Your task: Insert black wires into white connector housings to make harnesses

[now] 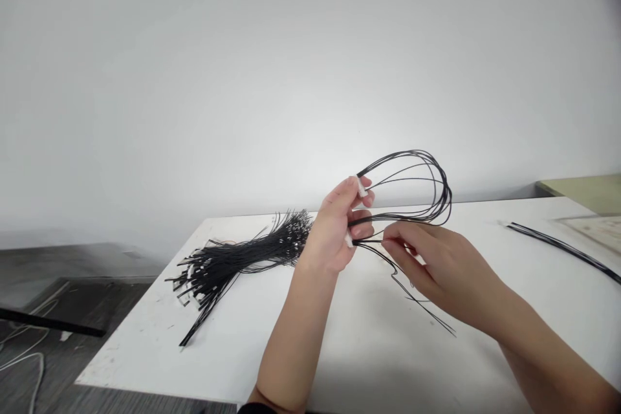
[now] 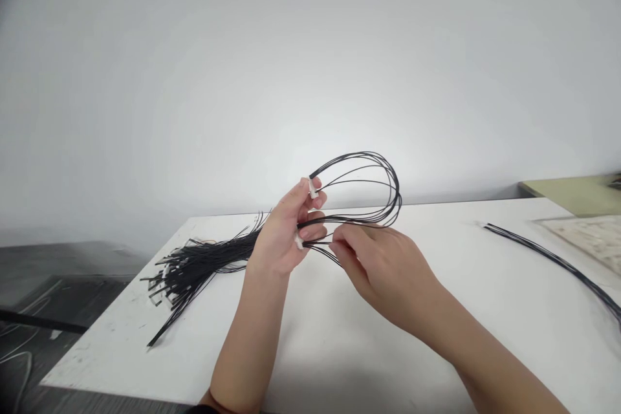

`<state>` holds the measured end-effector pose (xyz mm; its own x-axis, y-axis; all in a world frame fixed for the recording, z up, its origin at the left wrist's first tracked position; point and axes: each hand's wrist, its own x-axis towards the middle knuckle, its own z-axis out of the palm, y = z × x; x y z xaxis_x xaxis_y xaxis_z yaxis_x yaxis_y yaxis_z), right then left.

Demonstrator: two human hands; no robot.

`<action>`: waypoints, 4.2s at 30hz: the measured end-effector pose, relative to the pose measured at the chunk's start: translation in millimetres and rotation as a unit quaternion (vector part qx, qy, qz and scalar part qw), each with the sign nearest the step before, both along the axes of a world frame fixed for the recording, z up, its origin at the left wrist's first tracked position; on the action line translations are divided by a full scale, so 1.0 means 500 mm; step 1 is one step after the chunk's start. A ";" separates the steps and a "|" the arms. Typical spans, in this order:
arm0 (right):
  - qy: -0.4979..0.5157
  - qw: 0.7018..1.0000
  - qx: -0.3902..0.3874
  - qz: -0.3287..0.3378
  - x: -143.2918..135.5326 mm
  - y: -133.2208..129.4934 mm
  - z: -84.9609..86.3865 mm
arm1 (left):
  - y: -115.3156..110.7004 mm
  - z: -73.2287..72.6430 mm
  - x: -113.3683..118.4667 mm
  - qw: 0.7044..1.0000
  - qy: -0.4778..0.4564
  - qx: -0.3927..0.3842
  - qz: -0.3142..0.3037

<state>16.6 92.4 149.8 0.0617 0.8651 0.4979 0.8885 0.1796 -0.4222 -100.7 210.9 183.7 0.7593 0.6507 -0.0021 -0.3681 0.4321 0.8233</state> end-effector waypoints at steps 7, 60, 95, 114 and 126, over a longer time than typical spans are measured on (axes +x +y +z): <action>0.486 0.856 -0.099 0.147 0.074 -0.043 0.020 | 0.003 -0.001 0.000 1.000 0.006 0.018 0.015; 0.016 0.954 0.295 -0.047 0.060 -0.023 0.030 | -0.003 0.003 -0.009 0.990 0.078 0.119 -0.010; -0.243 0.906 0.340 -0.067 0.037 0.011 0.008 | -0.004 -0.015 0.008 0.976 0.099 0.175 -0.085; -0.266 0.901 0.334 -0.076 0.037 0.013 0.007 | -0.005 -0.020 0.011 0.967 0.123 0.214 -0.055; -0.247 0.915 0.308 -0.089 0.041 0.016 0.006 | -0.001 -0.021 0.010 0.960 0.134 0.244 -0.045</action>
